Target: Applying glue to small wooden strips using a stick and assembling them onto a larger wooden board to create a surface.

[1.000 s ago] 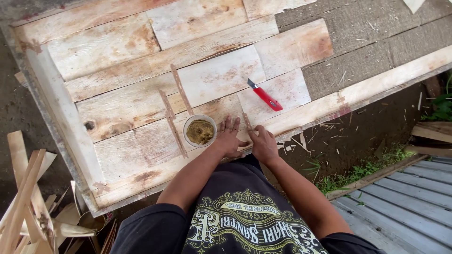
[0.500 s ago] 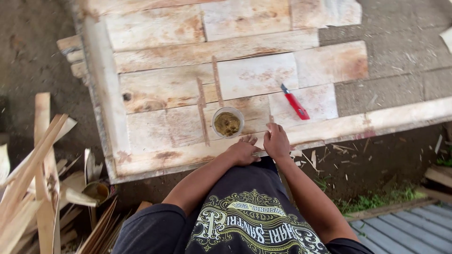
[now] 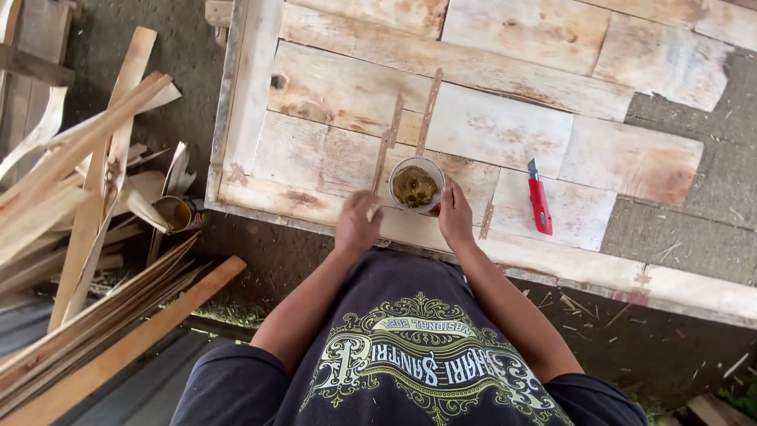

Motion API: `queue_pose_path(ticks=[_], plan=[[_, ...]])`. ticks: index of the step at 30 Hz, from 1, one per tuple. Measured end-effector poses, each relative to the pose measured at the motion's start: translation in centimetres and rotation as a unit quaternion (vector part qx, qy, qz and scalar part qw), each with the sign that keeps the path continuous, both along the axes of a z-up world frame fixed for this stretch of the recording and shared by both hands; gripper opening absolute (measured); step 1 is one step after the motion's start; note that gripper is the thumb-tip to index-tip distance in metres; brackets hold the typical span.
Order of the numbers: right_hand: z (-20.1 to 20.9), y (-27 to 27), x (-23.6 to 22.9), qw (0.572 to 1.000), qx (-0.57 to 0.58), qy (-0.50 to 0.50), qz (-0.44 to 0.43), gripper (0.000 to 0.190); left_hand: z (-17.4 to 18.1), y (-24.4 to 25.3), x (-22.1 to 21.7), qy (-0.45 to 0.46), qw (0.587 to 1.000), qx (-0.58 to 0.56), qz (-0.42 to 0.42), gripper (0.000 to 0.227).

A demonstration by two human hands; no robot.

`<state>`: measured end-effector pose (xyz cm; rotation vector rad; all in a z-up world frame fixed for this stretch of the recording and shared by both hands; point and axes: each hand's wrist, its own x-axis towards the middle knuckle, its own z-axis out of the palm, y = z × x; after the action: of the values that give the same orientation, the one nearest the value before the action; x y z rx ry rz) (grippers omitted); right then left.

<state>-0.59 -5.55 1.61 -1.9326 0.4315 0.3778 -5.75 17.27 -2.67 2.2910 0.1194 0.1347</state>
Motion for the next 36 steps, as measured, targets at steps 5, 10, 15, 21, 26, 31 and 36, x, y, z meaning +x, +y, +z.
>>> queue_pose_path(ticks=[5, 10, 15, 21, 26, 31, 36], plan=[[3.2, 0.8, -0.7, 0.996, 0.086, 0.0, -0.007, 0.061, 9.1, 3.0, 2.9, 0.126, 0.968, 0.205, 0.067, 0.08], [0.9, 0.1, -0.4, 0.995, 0.098, -0.002, 0.02, 0.07, 5.9, 8.3, 5.1, 0.294, 0.917, 0.265, 0.039, 0.094], [4.8, 1.7, 0.3, 0.998, -0.012, 0.029, 0.057, 0.078, 2.3, 10.9, 6.0, 0.367, 0.897, 0.247, -0.011, 0.106], [0.9, 3.3, -0.2, 0.999, -0.008, 0.031, -0.031, 0.066, 4.6, 10.7, 5.9, 0.343, 0.89, 0.297, -0.04, 0.103], [-3.0, 5.6, -0.8, 0.993, -0.075, 0.04, -0.083, 0.067, 5.2, 12.0, 6.0, 0.323, 0.895, 0.295, -0.085, 0.103], [-3.3, 9.2, -0.5, 0.983, -0.105, 0.022, -0.148, 0.061, 4.2, 16.9, 7.8, 0.34, 0.879, 0.271, -0.198, 0.094], [-3.1, 15.2, -0.7, 0.85, -0.436, -0.246, -0.162, 0.053, -8.3, 23.1, 7.0, -0.092, 0.887, 0.369, -0.263, 0.075]])
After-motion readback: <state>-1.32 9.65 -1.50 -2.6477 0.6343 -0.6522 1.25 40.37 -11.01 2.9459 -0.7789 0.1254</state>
